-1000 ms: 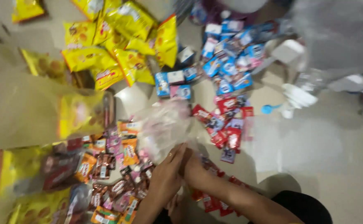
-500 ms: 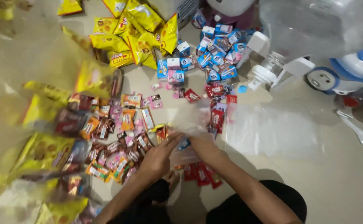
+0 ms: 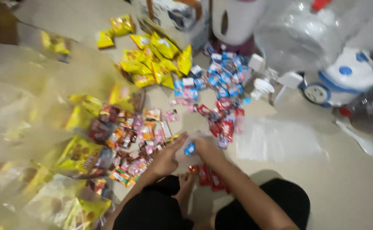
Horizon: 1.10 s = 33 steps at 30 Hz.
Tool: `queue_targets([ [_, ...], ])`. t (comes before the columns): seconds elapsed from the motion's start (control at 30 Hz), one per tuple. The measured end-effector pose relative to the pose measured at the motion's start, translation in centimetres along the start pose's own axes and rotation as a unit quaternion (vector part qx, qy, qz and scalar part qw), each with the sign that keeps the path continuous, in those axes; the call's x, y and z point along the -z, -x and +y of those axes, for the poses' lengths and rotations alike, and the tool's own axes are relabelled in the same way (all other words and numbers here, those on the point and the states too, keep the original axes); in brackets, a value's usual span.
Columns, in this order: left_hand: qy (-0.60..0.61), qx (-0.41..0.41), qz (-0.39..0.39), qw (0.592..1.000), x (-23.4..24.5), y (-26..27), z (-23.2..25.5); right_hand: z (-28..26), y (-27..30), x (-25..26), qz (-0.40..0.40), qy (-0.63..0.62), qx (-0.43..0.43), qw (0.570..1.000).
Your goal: Packing small snack packets into a plastic bag from a pile on the floor.
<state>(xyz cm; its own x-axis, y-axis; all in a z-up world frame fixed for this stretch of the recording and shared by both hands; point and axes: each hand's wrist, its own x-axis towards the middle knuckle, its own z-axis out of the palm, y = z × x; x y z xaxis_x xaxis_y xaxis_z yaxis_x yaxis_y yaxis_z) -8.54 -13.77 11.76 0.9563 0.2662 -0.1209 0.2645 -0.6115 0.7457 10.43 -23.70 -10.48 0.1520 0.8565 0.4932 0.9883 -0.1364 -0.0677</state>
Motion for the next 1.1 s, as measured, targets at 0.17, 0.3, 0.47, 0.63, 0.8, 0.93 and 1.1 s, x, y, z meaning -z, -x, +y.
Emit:
queue_targets([
  [0.17, -0.012, 0.017, 0.025, 0.999, 1.3, 1.0, -2.3, -0.6, -3.7, -1.7, -0.142, 0.051, -0.03, 0.988],
  [0.3, -0.009, 0.054, 0.016, 0.998, 4.5, 0.8, 1.1, -3.5, -8.2, 10.8, -0.029, 0.015, -0.01, 0.999],
  [0.47, -0.004, 0.016, 0.013, 1.0, 7.1, -1.1, 2.7, 0.4, -11.3, 10.3, -0.275, 0.031, -0.056, 0.959],
  [0.63, 0.008, -0.003, 0.006, 1.0, 7.8, -3.2, 3.4, -3.8, -15.1, 26.5, -0.258, -0.142, -0.166, 0.941],
  [0.8, 0.027, -0.008, -0.011, 1.0, 6.5, -3.6, 3.7, 0.4, -9.4, 27.1, -0.001, -0.317, -0.295, 0.901],
  [0.93, 0.07, -0.006, -0.027, 0.997, 5.5, -2.7, 4.0, 5.7, 2.0, 12.9, 0.09, -0.33, -0.476, 0.81],
  [1.1, 0.066, 0.004, -0.011, 0.998, 5.9, -3.2, 5.2, 2.2, 8.3, 7.2, 0.022, -0.445, -0.633, 0.633],
])
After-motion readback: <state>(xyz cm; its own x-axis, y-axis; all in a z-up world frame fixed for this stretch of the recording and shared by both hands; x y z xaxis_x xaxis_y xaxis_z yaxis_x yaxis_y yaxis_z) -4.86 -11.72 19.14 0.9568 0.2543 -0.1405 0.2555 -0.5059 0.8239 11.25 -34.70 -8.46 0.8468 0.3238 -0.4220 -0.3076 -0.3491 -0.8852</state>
